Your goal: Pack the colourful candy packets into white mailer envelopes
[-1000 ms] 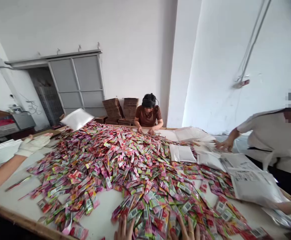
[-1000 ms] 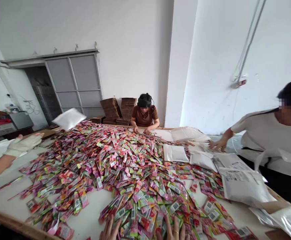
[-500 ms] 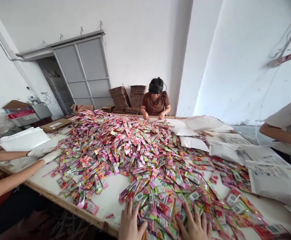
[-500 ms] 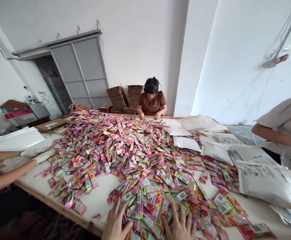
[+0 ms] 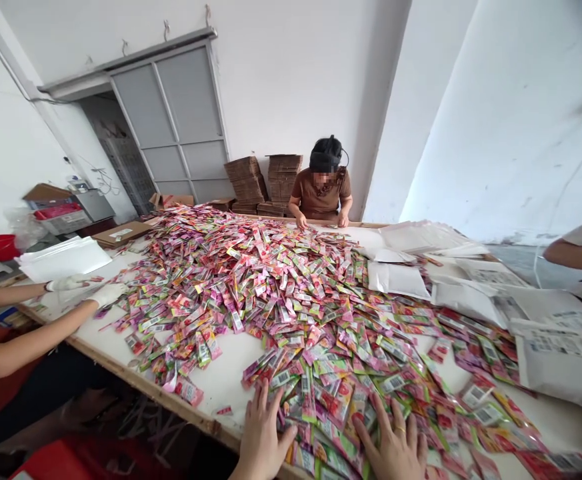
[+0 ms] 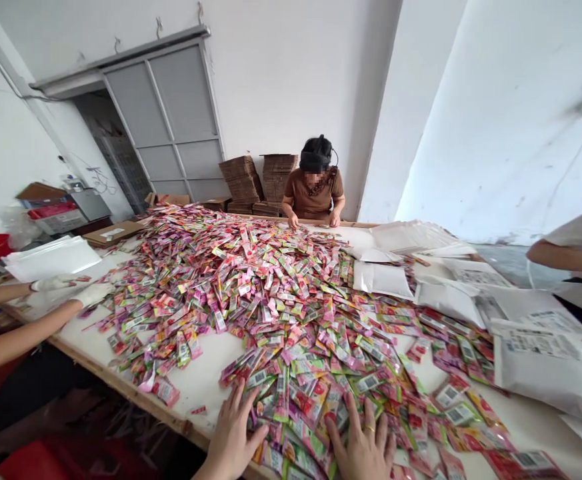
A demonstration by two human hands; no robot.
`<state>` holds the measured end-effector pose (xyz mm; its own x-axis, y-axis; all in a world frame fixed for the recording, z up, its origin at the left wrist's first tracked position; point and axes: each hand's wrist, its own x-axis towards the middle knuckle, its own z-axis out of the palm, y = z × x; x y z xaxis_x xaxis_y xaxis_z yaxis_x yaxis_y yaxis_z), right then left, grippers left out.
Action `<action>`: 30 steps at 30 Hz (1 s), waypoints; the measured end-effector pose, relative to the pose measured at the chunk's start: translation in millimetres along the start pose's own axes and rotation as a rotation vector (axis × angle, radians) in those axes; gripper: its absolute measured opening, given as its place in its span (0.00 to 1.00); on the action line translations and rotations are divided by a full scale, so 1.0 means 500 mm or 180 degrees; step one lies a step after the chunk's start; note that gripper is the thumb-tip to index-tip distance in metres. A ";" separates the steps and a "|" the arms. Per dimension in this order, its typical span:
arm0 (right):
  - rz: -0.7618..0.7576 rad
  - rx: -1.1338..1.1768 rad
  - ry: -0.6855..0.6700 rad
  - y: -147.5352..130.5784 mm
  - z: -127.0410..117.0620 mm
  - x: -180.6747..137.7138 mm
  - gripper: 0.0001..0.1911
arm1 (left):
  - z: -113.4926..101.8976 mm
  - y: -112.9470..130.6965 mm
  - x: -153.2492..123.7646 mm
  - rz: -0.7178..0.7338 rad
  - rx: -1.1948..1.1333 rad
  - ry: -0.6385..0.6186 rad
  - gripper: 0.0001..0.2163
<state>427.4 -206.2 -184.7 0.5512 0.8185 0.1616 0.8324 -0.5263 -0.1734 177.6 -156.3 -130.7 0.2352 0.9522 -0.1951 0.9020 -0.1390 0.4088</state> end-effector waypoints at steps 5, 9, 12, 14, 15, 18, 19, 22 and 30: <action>-0.0038 -0.0085 0.0072 0.003 0.003 -0.002 0.36 | 0.008 -0.005 -0.001 0.0045 0.0036 0.0105 0.28; -0.0040 -0.0117 0.0056 0.005 0.003 -0.002 0.37 | 0.008 -0.005 0.000 0.0065 0.0023 0.0085 0.29; -0.0043 -0.0091 0.0037 0.005 0.002 -0.001 0.37 | 0.006 -0.004 0.000 0.0052 -0.0004 0.0057 0.29; -0.0033 -0.0048 0.0025 0.006 0.003 -0.001 0.37 | 0.005 -0.003 0.000 0.0034 -0.0025 0.0036 0.29; -0.0026 -0.0024 0.0025 0.006 0.003 -0.001 0.37 | 0.004 -0.002 0.000 0.0027 -0.0034 0.0023 0.29; -0.0014 -0.0004 0.0036 0.006 0.004 -0.001 0.37 | 0.003 -0.001 0.000 0.0042 -0.0071 0.0020 0.30; -0.0015 -0.0014 0.0035 0.006 0.004 -0.001 0.37 | 0.003 -0.001 -0.001 0.0047 -0.0081 0.0019 0.30; -0.0022 -0.0046 0.0013 0.005 0.002 -0.001 0.38 | -0.001 0.001 -0.002 0.0033 -0.0082 0.0010 0.29; -0.0052 -0.0098 0.0026 0.007 0.008 -0.003 0.37 | -0.015 0.008 -0.005 -0.0038 -0.0150 -0.0088 0.29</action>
<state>429.4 -208.3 -189.5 0.5379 0.8253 0.1720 0.8426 -0.5198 -0.1408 178.1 -157.1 -122.0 0.2349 0.9457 -0.2247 0.8869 -0.1139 0.4478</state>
